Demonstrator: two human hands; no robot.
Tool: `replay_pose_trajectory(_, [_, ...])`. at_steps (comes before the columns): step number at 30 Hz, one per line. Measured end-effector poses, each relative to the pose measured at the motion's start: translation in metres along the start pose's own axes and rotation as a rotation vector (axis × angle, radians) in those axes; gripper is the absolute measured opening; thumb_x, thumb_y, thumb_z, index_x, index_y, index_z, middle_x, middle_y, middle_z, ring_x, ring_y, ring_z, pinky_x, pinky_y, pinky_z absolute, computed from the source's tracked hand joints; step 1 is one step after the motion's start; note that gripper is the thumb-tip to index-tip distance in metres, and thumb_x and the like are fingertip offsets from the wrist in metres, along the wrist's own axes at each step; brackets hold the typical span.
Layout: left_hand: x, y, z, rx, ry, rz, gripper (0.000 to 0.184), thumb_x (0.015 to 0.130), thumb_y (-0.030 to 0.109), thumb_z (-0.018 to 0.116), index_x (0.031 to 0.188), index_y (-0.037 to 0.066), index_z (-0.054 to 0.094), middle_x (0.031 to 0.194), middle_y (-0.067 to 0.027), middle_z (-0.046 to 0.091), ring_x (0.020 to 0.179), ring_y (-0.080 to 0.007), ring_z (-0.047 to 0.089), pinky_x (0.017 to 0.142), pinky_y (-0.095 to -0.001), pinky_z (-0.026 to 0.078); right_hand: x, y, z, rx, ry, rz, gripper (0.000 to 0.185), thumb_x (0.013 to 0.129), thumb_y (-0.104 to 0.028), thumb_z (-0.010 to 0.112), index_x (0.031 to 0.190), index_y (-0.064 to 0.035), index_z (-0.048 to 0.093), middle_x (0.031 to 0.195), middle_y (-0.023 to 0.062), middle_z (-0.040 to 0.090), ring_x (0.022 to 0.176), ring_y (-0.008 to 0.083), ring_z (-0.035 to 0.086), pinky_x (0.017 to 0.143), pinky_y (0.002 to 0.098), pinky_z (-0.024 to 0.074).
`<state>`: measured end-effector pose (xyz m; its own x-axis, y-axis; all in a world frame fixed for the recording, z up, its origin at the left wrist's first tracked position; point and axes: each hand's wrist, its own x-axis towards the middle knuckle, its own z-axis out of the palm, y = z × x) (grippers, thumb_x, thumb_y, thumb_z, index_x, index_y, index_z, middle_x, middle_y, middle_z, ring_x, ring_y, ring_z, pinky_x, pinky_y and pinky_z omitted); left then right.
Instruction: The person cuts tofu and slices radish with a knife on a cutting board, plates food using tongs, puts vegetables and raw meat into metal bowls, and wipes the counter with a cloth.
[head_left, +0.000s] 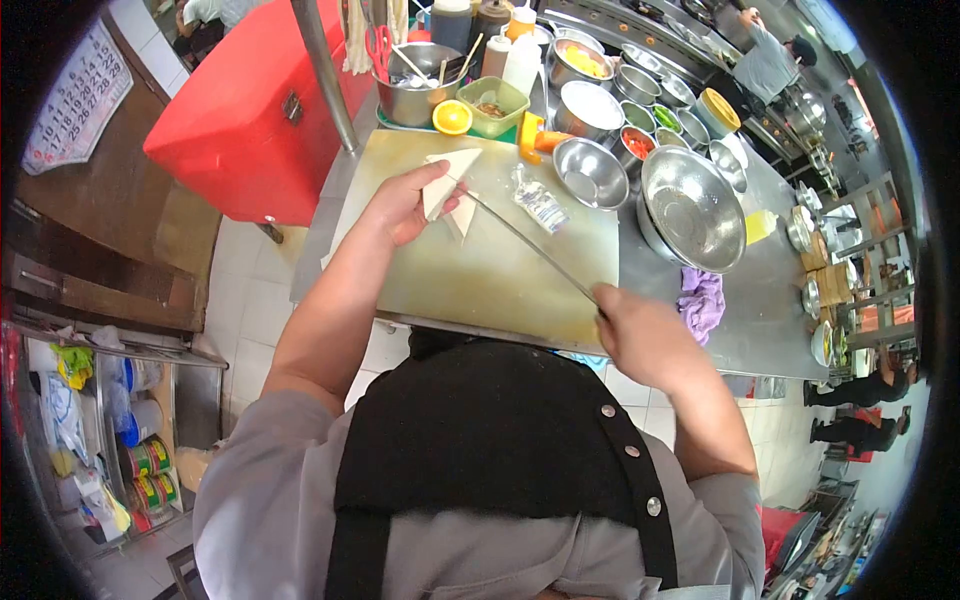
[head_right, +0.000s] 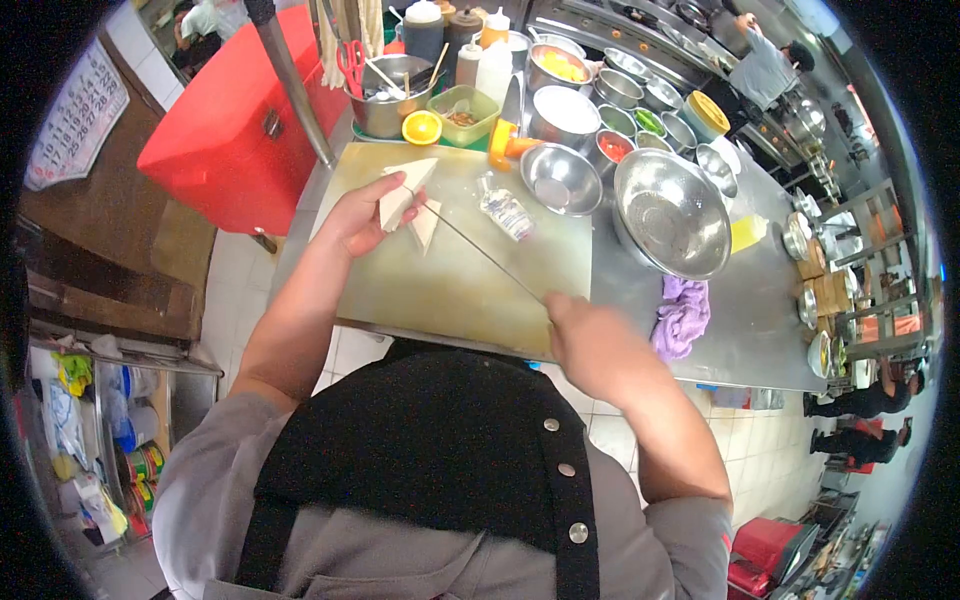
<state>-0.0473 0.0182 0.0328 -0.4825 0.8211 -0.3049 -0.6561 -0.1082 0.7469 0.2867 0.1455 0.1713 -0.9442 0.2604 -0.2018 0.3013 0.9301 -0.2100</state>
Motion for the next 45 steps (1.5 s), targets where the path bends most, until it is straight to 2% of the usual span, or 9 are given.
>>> replay_pose_trajectory(4, [0.009, 0.014, -0.011, -0.118, 0.024, 0.141, 0.053, 0.100, 0.046, 0.049, 0.124, -0.001, 0.056, 0.103, -0.0140, 0.066, 0.090, -0.0250, 0.066, 0.078, -0.0369, 0.056, -0.029, 0.012, -0.024, 0.249, 0.017, -0.003, 0.029, 0.093, -0.017, 0.056, 0.119, -0.0032, 0.052, 0.093, 0.0272, 0.063, 0.088, 0.0457, 0.063, 0.075, 0.0527, 0.0482])
replay_pose_trajectory(6, [0.004, 0.022, 0.001, -0.244, -0.011, 0.084, 0.060, 0.097, 0.058, 0.045, 0.116, 0.003, 0.059, 0.094, -0.0127, 0.065, 0.082, -0.0258, 0.065, 0.071, -0.0377, 0.054, -0.030, 0.004, -0.021, 0.452, 0.043, 0.069, 0.029, 0.094, -0.017, 0.056, 0.119, -0.0028, 0.052, 0.091, 0.0269, 0.064, 0.088, 0.0462, 0.062, 0.075, 0.0521, 0.0483])
replay_pose_trajectory(10, [0.011, 0.021, 0.029, -0.353, -0.073, 0.072, 0.063, 0.091, 0.070, 0.045, 0.099, 0.010, 0.061, 0.078, -0.0101, 0.061, 0.069, -0.0255, 0.060, 0.060, -0.0384, 0.050, -0.015, -0.007, -0.002, 0.395, 0.181, 0.048, 0.032, 0.096, -0.018, 0.056, 0.121, -0.0006, 0.049, 0.081, 0.0279, 0.064, 0.081, 0.0486, 0.062, 0.070, 0.0512, 0.0489])
replay_pose_trajectory(11, [0.014, 0.019, 0.036, -0.361, -0.036, 0.063, 0.064, 0.093, 0.070, 0.039, 0.101, 0.011, 0.061, 0.075, -0.0084, 0.060, 0.066, -0.0236, 0.060, 0.057, -0.0365, 0.048, -0.012, -0.011, 0.000, 0.391, 0.218, 0.021, 0.032, 0.096, -0.018, 0.056, 0.121, 0.0001, 0.048, 0.077, 0.0288, 0.063, 0.079, 0.0486, 0.062, 0.069, 0.0524, 0.0485])
replay_pose_trajectory(24, [0.010, 0.021, 0.085, -0.364, -0.065, 0.166, 0.053, 0.095, 0.064, 0.044, 0.095, 0.014, 0.061, 0.075, -0.0055, 0.060, 0.069, -0.0210, 0.060, 0.058, -0.0353, 0.048, -0.012, -0.018, -0.005, 0.282, 0.209, 0.033, 0.026, 0.095, -0.017, 0.055, 0.113, -0.0008, 0.047, 0.080, 0.0273, 0.063, 0.076, 0.0481, 0.062, 0.067, 0.0553, 0.0476])
replay_pose_trajectory(36, [0.037, -0.001, 0.121, -0.439, -0.184, 0.066, 0.062, 0.094, 0.069, 0.037, 0.086, 0.011, 0.060, 0.074, -0.0089, 0.056, 0.069, -0.0264, 0.057, 0.062, -0.0387, 0.046, -0.023, 0.013, 0.050, 0.226, 0.136, 0.136, 0.023, 0.096, -0.019, 0.052, 0.110, -0.0011, 0.047, 0.085, 0.0252, 0.065, 0.077, 0.0470, 0.063, 0.068, 0.0538, 0.0493])
replay_pose_trajectory(41, [0.067, -0.018, 0.138, -0.278, -0.127, 0.038, 0.054, 0.100, 0.058, 0.033, 0.103, 0.010, 0.057, 0.079, -0.0075, 0.057, 0.067, -0.0230, 0.059, 0.054, -0.0355, 0.046, -0.050, 0.035, 0.037, 0.383, 0.155, 0.164, 0.024, 0.097, -0.021, 0.053, 0.109, -0.0002, 0.051, 0.085, 0.0269, 0.064, 0.083, 0.0472, 0.062, 0.071, 0.0513, 0.0489])
replay_pose_trajectory(44, [0.099, -0.017, 0.151, -0.060, 0.065, -0.025, 0.058, 0.100, 0.058, 0.030, 0.109, 0.008, 0.059, 0.084, -0.0076, 0.060, 0.065, -0.0200, 0.058, 0.053, -0.0326, 0.046, -0.098, 0.052, 0.016, 0.508, 0.170, 0.173, 0.024, 0.096, -0.019, 0.055, 0.110, -0.0009, 0.053, 0.083, 0.0262, 0.063, 0.080, 0.0473, 0.060, 0.072, 0.0479, 0.0488])
replay_pose_trajectory(45, [0.117, -0.021, 0.145, -0.001, -0.009, -0.023, 0.051, 0.101, 0.049, 0.039, 0.113, 0.004, 0.060, 0.092, -0.0090, 0.064, 0.072, -0.0222, 0.064, 0.058, -0.0365, 0.052, -0.112, 0.057, 0.015, 0.569, 0.179, 0.242, 0.022, 0.096, -0.018, 0.055, 0.110, -0.0010, 0.053, 0.079, 0.0231, 0.062, 0.075, 0.0434, 0.060, 0.069, 0.0453, 0.0488])
